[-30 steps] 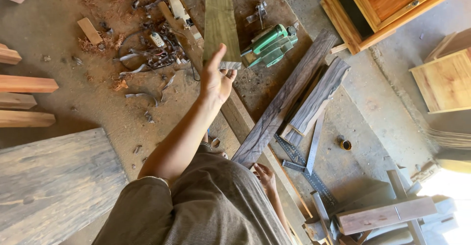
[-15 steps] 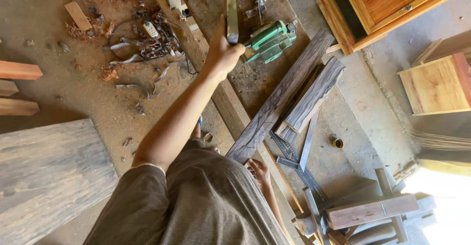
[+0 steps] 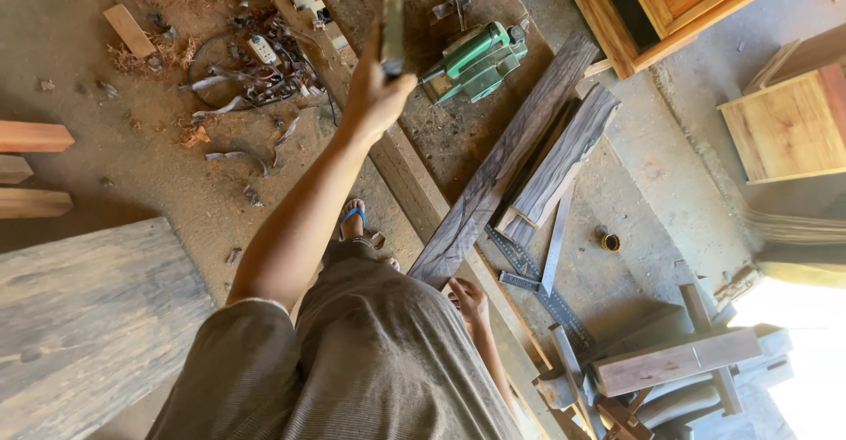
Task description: Using a square and markings to measure and prepare wood for woodworking.
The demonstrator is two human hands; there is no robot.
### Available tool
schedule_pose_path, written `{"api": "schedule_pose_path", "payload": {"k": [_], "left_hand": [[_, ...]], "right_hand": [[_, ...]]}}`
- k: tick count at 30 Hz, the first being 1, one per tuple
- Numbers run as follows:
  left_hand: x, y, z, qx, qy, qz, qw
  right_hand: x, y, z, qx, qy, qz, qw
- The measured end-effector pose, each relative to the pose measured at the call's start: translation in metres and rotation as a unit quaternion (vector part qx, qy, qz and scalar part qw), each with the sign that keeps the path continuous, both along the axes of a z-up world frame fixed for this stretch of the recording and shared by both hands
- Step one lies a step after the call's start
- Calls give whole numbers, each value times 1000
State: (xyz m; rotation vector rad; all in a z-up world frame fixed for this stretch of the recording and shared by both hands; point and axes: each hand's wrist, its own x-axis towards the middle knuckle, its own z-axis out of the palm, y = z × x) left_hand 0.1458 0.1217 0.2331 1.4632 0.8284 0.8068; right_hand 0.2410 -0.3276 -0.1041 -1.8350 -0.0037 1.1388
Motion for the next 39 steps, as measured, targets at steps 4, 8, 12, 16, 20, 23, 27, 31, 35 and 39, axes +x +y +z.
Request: {"api": "schedule_pose_path", "payload": {"k": [4,8,12,16,20,23,27,31,35,39], "left_hand": [[-47,9,-100,-44,-2,87,995],[-99,15,-175,-288,50,242,925],[-134,17,-309,-421,119,196,878],[-127,15,-318,-427,234,40,872],[-111,29,-334,-348,197,-133,907],[-101,38,-341,-314,227,-232,892],[-88,52,-363,-358,256,-271,856],[-89,68,-358,-298,223,-250,894],[-84,75,-382,-272,240,-273,891],[-84,71,-399,-203,238,-284,906]], "right_hand": [[-7,12,35,-74,-64,57,994],[-16,28,30,-90,-94,82,988],[-31,35,38,-78,-81,90,990],[-22,73,86,-274,-316,153,895],[33,140,94,-108,-375,41,920],[85,268,117,-9,-363,6,932],[134,420,103,48,-279,-50,958],[165,489,74,91,-238,-142,957],[192,516,81,125,-270,-193,935],[225,496,70,144,-265,-176,937]]}}
